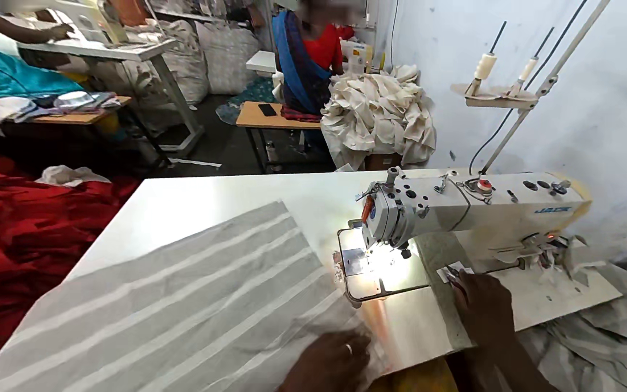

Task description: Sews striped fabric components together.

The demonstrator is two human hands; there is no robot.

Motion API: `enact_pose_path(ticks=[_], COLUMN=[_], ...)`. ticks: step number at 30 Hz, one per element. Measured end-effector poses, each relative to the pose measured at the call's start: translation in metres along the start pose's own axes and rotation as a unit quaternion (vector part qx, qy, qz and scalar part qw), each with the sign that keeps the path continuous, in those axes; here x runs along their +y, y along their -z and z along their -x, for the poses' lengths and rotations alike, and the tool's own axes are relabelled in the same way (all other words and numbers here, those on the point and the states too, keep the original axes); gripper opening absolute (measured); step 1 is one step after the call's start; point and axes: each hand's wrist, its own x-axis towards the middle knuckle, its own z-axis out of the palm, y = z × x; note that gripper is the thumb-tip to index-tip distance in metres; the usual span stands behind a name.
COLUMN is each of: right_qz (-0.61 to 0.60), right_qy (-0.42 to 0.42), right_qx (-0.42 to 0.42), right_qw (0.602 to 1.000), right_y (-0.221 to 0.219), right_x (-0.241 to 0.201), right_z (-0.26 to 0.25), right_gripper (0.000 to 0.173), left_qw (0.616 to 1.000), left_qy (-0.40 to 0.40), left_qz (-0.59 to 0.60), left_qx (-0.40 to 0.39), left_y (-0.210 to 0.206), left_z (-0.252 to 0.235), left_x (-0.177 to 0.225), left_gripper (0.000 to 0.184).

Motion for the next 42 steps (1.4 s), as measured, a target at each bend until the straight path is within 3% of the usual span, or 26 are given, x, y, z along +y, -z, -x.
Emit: enact_pose_path(ticks=[1,3,6,9,12,16,18,22,24,26,27,29,30,31,35,37,39,42], right_qz=[-0.006,-0.044,-0.206,-0.27,-0.241,-0.289,-0.281,-0.208,-0.163,-0.113,-0.137,-0.239,-0.289,-0.346,-0.51,-0.49,-0.394,-0.315], right_qy=[0.006,0.051,0.224,0.398,0.408,0.406,0.408,0.389,0.32,0.189,0.149,0.135,0.125,0.109,0.074,0.09,0.13,0.181], right_qx=[-0.007,0.009,0.017,-0.037,0.035,-0.042,-0.106,-0.16,-0.291,-0.464,-0.447,-0.198,-0.083,-0.021,-0.02,0.043,0.156,0.248], right_qw=[1.0,0.998,0.952,0.876,0.88,0.866,0.862,0.883,0.887,0.858,0.871,0.941,0.945,0.931,0.857,0.866,0.896,0.898], right_y=[-0.001,-0.003,-0.014,-0.027,-0.031,0.001,0.015,-0.002,-0.001,0.033,0.055,0.082,0.09,0.099,0.122,0.12,0.113,0.105], right_x=[0.0,-0.034,-0.132,-0.219,-0.246,-0.196,-0.142,-0.016,0.006,-0.014,-0.027,-0.054,-0.07,-0.085,-0.124,-0.136,-0.148,-0.16], right_z=[-0.003,-0.002,0.027,0.072,0.09,0.105,0.127,0.16,0.161,0.131,0.114,0.092,0.078,0.064,0.032,0.03,0.037,0.049], right_gripper=[0.042,0.04,0.028,0.027,0.011,0.011,0.015,0.015,0.009,0.026,0.035,0.038,0.035,0.032,0.017,0.01,0.008,0.011], left_qw=[0.999,0.991,0.961,0.927,0.908,0.859,0.835,0.882,0.903,0.888,0.877,0.866,0.865,0.867,0.883,0.874,0.849,0.828], left_qy=[-0.001,0.073,0.237,0.344,0.396,0.501,0.53,0.471,0.4,0.355,0.334,0.272,0.238,0.212,0.176,0.183,0.193,0.168], left_qz=[0.023,-0.001,-0.04,-0.06,-0.063,-0.105,-0.141,-0.005,0.09,0.154,0.177,0.23,0.251,0.261,0.247,0.283,0.348,0.413], left_qx=[-0.045,-0.113,-0.138,-0.139,-0.118,-0.018,-0.033,0.012,0.127,0.248,0.295,0.352,0.364,0.368,0.358,0.35,0.346,0.341], left_y=[0.0,0.007,0.014,0.007,0.004,0.027,0.04,0.025,0.005,-0.003,-0.001,0.014,0.023,0.032,0.058,0.064,0.071,0.078], left_z=[-0.005,-0.025,-0.069,-0.101,-0.1,-0.074,-0.06,-0.021,-0.008,-0.008,-0.011,-0.018,-0.023,-0.026,-0.033,-0.03,-0.026,-0.024], left_x=[-0.021,-0.067,-0.115,-0.117,-0.104,-0.101,-0.098,-0.036,0.012,0.055,0.071,0.091,0.097,0.101,0.107,0.106,0.106,0.106], left_gripper=[0.044,0.066,0.066,0.068,0.067,0.053,0.048,0.039,0.033,0.029,0.027,0.022,0.023,0.027,0.034,0.023,0.015,0.016])
